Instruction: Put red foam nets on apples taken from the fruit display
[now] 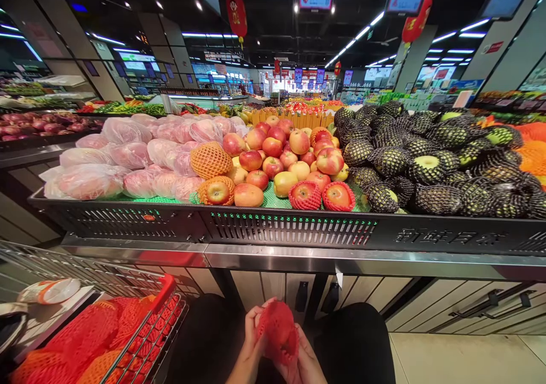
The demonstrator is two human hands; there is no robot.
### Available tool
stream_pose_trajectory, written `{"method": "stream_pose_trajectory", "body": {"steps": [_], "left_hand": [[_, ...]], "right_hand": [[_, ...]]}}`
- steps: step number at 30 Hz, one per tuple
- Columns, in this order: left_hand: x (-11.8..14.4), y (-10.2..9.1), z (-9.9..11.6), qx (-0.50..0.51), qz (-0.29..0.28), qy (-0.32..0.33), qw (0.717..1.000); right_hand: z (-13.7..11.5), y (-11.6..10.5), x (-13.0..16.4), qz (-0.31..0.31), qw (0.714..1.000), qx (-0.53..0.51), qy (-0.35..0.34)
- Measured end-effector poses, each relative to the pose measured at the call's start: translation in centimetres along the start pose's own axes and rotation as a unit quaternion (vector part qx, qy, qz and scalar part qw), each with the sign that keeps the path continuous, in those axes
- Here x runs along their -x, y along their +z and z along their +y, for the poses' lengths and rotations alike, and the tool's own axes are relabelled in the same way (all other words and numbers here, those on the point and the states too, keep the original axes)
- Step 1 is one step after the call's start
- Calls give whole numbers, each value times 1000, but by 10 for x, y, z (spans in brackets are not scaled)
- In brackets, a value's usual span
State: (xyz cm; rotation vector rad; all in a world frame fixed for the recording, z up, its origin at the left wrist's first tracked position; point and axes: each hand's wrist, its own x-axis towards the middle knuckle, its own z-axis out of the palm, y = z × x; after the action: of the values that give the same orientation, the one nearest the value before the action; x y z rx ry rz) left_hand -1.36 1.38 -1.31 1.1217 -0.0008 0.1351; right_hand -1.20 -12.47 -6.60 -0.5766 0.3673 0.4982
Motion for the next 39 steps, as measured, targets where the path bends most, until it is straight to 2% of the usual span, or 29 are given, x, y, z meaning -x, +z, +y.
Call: {"method": "stream_pose_trajectory", "body": {"steps": [7, 11, 15, 19, 23, 27, 30, 32, 34, 36, 39], "left_hand": [[-10, -3, 25, -18, -63, -86, 994], [-13, -6, 30, 19, -40, -108, 993], [-16, -3, 29, 106, -5, -185, 977], [-14, -2, 23, 153, 10, -207, 966], [-8, -4, 21, 134, -20, -217, 967], [-5, -8, 13, 152, -73, -220, 961], [-4, -10, 3, 103, -130, -198, 966], [-2, -10, -1, 72, -147, -185, 969], [1, -8, -2, 61, -160, -208, 963], [4, -5, -1, 58, -154, -255, 953], [5, -3, 2, 76, -76, -284, 953]], "right_hand": [[-26, 29, 20, 0, 1000, 7, -16], [-29, 30, 23, 13, 999, 11, -28], [-33, 34, 25, 19, 999, 6, -28], [-44, 45, 26, -10, 994, 90, -54], [-51, 46, 25, 3, 980, 160, -119], [-52, 42, 23, 18, 967, 205, -151], [-52, 44, 23, 4, 957, 245, -158], [-53, 46, 23, 1, 958, 246, -150], [-54, 48, 23, 8, 964, 226, -140], [-56, 50, 23, 16, 972, 196, -126], [-59, 51, 25, 7, 981, 173, -90]]}}
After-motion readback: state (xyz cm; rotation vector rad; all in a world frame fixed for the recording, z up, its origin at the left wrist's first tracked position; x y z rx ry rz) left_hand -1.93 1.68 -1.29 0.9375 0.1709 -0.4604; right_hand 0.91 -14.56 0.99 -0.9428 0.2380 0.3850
